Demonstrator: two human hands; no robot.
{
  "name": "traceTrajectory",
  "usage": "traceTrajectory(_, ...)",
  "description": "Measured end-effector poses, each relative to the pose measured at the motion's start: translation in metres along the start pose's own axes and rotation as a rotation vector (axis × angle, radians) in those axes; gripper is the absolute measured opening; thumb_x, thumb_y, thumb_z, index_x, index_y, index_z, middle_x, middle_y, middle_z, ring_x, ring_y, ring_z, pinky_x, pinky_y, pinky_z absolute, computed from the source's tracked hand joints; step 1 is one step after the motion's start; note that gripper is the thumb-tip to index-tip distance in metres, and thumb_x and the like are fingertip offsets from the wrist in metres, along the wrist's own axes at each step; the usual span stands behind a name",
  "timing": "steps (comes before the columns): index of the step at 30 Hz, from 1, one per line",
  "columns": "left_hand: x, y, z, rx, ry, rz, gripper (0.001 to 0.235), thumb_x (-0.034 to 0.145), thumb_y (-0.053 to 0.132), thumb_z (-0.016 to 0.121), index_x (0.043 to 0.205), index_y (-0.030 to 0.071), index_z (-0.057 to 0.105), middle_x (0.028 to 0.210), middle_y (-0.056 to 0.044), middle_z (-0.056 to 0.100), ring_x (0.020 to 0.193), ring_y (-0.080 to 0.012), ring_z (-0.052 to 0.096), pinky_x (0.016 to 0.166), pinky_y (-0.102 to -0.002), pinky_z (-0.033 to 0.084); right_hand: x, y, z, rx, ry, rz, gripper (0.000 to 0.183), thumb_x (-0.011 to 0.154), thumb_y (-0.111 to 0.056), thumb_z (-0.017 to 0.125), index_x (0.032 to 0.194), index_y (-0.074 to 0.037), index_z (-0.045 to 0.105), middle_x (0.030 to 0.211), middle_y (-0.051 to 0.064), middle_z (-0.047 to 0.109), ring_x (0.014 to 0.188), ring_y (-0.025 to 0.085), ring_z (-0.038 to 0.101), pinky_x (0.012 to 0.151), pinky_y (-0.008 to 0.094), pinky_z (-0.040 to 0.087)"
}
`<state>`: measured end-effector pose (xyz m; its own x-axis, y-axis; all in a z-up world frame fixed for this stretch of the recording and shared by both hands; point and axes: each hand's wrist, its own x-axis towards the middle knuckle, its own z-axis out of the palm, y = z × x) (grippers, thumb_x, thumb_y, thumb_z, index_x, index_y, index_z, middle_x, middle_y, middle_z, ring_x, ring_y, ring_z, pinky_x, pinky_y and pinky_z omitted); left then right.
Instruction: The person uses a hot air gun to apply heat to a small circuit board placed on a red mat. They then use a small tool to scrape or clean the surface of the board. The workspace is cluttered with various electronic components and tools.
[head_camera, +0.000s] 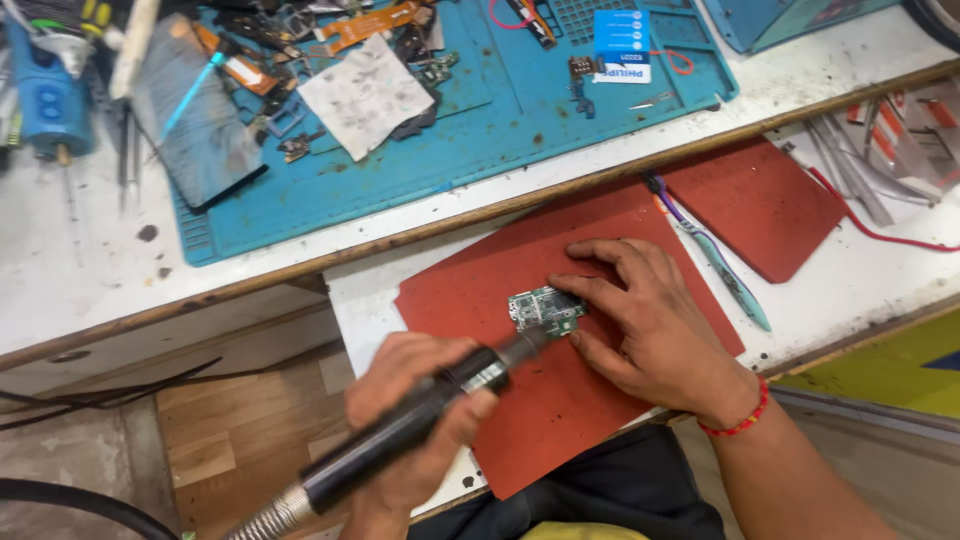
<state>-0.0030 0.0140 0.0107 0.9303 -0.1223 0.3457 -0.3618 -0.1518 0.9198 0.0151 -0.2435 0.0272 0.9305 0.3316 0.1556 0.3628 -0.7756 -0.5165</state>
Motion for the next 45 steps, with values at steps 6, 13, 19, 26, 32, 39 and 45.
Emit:
traceTrajectory(6, -0.002, -0.008, 0.003, -0.010, 0.011, 0.042, 0.035, 0.088, 0.030, 0.081, 0.110, 0.003, 0.072, 0.103, -0.010, 0.077, 0.095, -0.0199, 0.074, 0.087, -0.033, 0.060, 0.001, 0.002, 0.002, 0.070, 0.040, 0.079, 0.056, 0.075, -0.018, 0.080, 0.128, -0.007, 0.064, 0.136, 0.014, 0.056, 0.130, 0.035, 0.050, 0.109, 0.047, 0.041)
traceTrajectory(13, -0.004, -0.009, 0.000, 0.003, -0.032, 0.025, 0.036, 0.085, 0.031, 0.083, 0.108, 0.005, 0.073, 0.102, -0.007, 0.078, 0.096, -0.0201, 0.073, 0.086, -0.032, 0.060, -0.003, 0.000, -0.004, 0.024, 0.016, 0.004, 0.053, 0.077, -0.016, 0.077, 0.128, -0.007, 0.067, 0.138, 0.015, 0.056, 0.128, 0.036, 0.049, 0.108, 0.046, 0.040)
traceTrajectory(19, -0.002, -0.001, 0.000, 0.079, 0.021, 0.078, 0.032, 0.087, 0.029, 0.080, 0.107, 0.005, 0.073, 0.099, -0.009, 0.075, 0.096, -0.0211, 0.068, 0.091, -0.036, 0.055, -0.001, -0.004, -0.002, 0.037, 0.044, 0.055, 0.040, 0.083, -0.013, 0.075, 0.122, -0.008, 0.069, 0.137, 0.013, 0.057, 0.129, 0.035, 0.051, 0.108, 0.046, 0.042)
traceTrajectory(26, 0.001, 0.001, -0.003, 0.018, 0.005, 0.027, 0.031, 0.088, 0.029, 0.081, 0.107, 0.005, 0.075, 0.098, -0.007, 0.077, 0.095, -0.0219, 0.069, 0.088, -0.034, 0.057, 0.000, -0.003, 0.000, 0.027, 0.058, 0.010, 0.035, 0.080, -0.014, 0.076, 0.115, -0.008, 0.071, 0.136, 0.014, 0.058, 0.127, 0.036, 0.051, 0.106, 0.047, 0.042)
traceTrajectory(32, -0.002, -0.002, 0.002, 0.005, 0.036, 0.037, 0.032, 0.089, 0.029, 0.080, 0.107, 0.004, 0.074, 0.099, -0.007, 0.078, 0.094, -0.0207, 0.070, 0.088, -0.035, 0.057, -0.002, -0.005, -0.001, 0.016, 0.033, -0.017, 0.037, 0.082, -0.015, 0.076, 0.118, -0.010, 0.072, 0.138, 0.015, 0.056, 0.129, 0.037, 0.049, 0.106, 0.047, 0.041)
traceTrajectory(39, 0.003, 0.000, 0.002, 0.003, 0.007, 0.056, 0.032, 0.089, 0.028, 0.080, 0.108, 0.004, 0.073, 0.102, -0.010, 0.077, 0.099, -0.0220, 0.071, 0.089, -0.033, 0.058, 0.000, -0.006, -0.004, 0.030, 0.033, -0.032, 0.036, 0.085, -0.016, 0.074, 0.119, -0.008, 0.069, 0.138, 0.015, 0.055, 0.130, 0.038, 0.048, 0.107, 0.047, 0.042)
traceTrajectory(45, 0.001, -0.004, 0.002, -0.051, 0.000, 0.057, 0.034, 0.089, 0.027, 0.080, 0.112, 0.003, 0.073, 0.103, -0.008, 0.077, 0.098, -0.0217, 0.071, 0.091, -0.033, 0.058, -0.002, -0.006, -0.002, 0.003, 0.026, 0.010, 0.036, 0.083, -0.016, 0.074, 0.118, -0.008, 0.069, 0.137, 0.016, 0.055, 0.128, 0.038, 0.049, 0.106, 0.049, 0.042)
